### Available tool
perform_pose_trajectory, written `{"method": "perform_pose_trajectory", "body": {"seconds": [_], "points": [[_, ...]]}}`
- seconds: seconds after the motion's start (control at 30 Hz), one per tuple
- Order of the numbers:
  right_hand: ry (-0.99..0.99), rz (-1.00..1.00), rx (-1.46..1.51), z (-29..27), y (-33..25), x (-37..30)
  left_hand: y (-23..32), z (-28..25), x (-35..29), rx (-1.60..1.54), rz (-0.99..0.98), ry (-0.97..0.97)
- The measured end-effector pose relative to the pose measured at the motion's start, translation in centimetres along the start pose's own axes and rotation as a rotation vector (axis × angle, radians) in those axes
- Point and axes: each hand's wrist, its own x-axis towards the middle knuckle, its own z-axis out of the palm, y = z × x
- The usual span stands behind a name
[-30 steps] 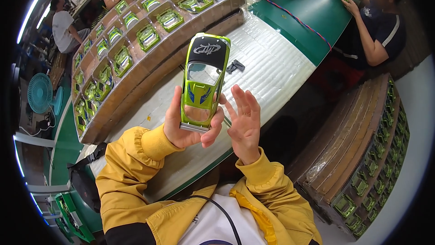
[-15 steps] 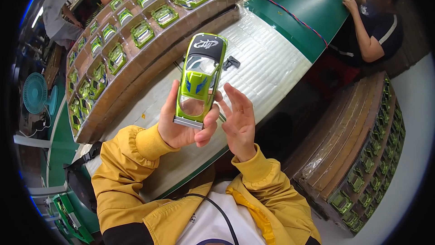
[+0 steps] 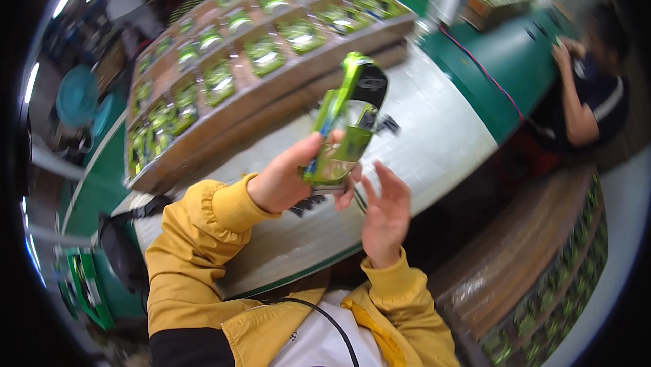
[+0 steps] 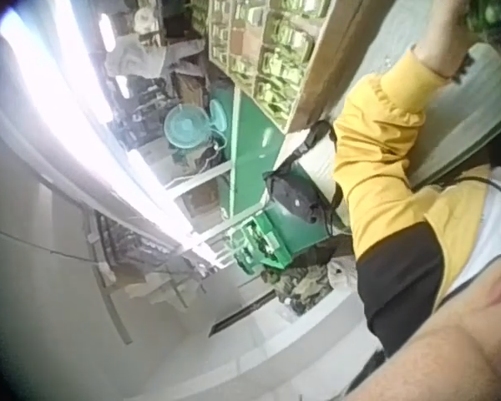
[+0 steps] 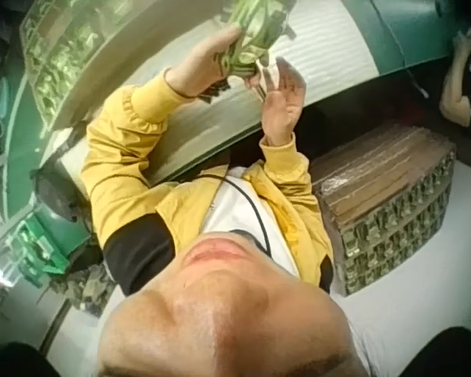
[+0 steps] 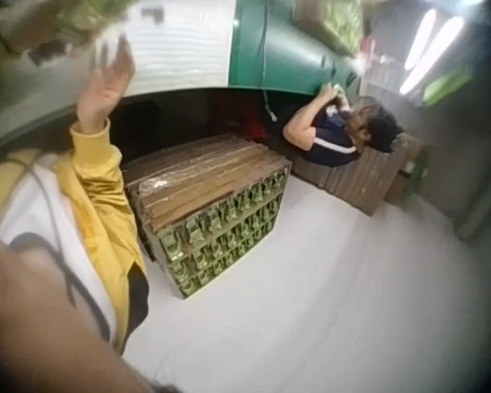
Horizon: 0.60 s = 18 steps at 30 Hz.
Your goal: The person assembles toy cars by picking up car bodies from a tray, inserting small plastic components into their interiors by hand, and pressing them into place.
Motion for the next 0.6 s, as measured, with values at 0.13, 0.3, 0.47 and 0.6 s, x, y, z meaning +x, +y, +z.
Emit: {"method": "perform_pose_trajectory", "body": {"seconds": [0.13, 0.3, 0.47, 0.6], "points": [[-0.006, -0.041, 0.025, 0.0, -0.6, -0.2, 7.6, -2.8, -1.8, 0.702, 0.267, 0.399], [-0.001, 0.012, 0.036, 0.5, -0.7, -0.7, 18.0, -11.6, -7.1, 1.765, 0.109, 1.506], [0.012, 0.109, -0.128, 1.0, -1.6, 0.5, 21.5, -20.0, -9.8, 1.849, -0.399, 1.728], [-0.028, 0.374, -0.43, 1.8, -1.8, -0.1, 22.3, -20.9, -11.5, 1.722, -0.593, 1.653]]}}
